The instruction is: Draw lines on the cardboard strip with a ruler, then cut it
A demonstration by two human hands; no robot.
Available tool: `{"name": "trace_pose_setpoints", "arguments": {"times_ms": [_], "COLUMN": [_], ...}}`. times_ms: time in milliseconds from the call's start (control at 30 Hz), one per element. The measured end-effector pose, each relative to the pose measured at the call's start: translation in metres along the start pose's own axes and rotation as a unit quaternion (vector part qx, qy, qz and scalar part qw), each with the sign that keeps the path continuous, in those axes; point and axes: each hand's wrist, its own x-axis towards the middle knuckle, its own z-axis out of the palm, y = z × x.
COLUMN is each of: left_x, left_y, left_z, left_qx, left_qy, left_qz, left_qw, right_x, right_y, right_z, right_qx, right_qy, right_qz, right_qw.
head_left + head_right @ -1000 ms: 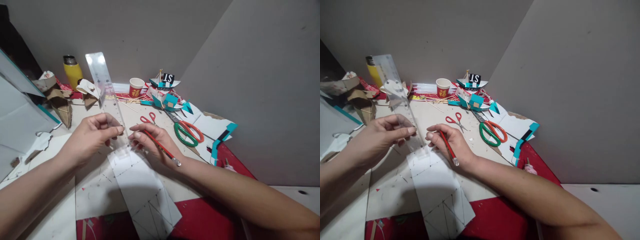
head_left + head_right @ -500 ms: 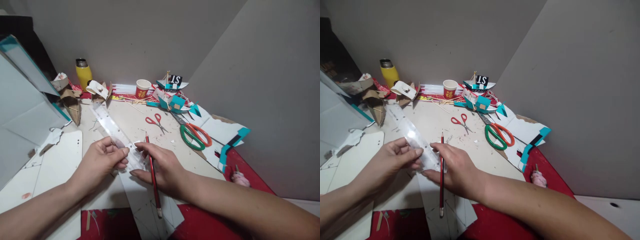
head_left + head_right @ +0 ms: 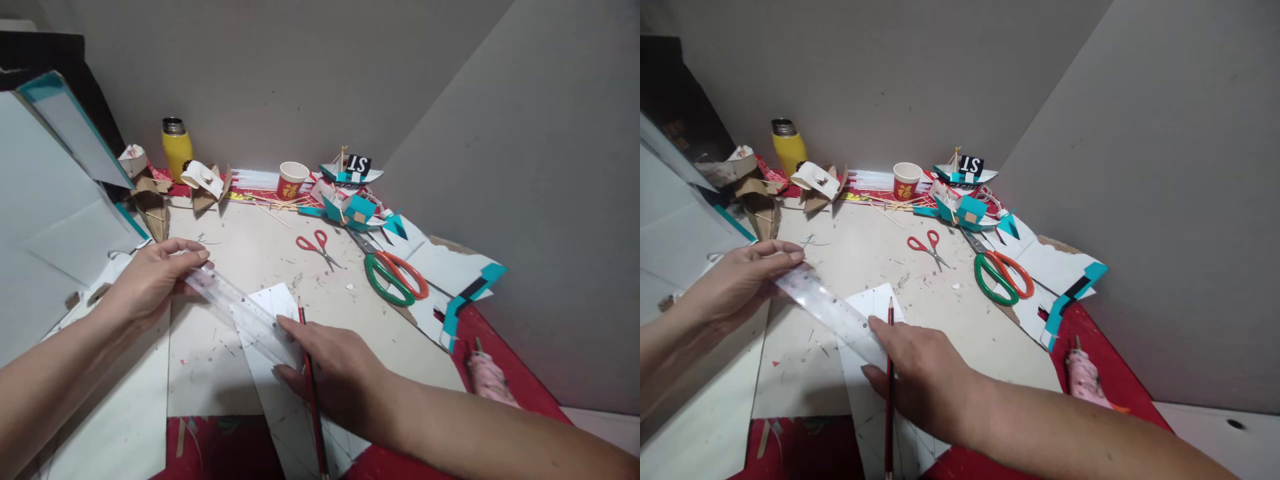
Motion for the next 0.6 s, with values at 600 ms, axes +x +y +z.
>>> {"name": "trace_pose_setpoints", "arguments": {"times_ms": [600], "left_x": [0.007], "left_y": [-0.023], "left_z": [0.002], "left_qx": [0.497], "left_qy": [-0.128], "left_qz": [0.337], "left_qw": [0.789], "right_x": [0.008], "right_y": [-0.002], "right_z": [0.006], "right_qx": [-0.155], "right_qy": [-0.078], "right_qz": [-0.040], "right_qw": [0.984]}}
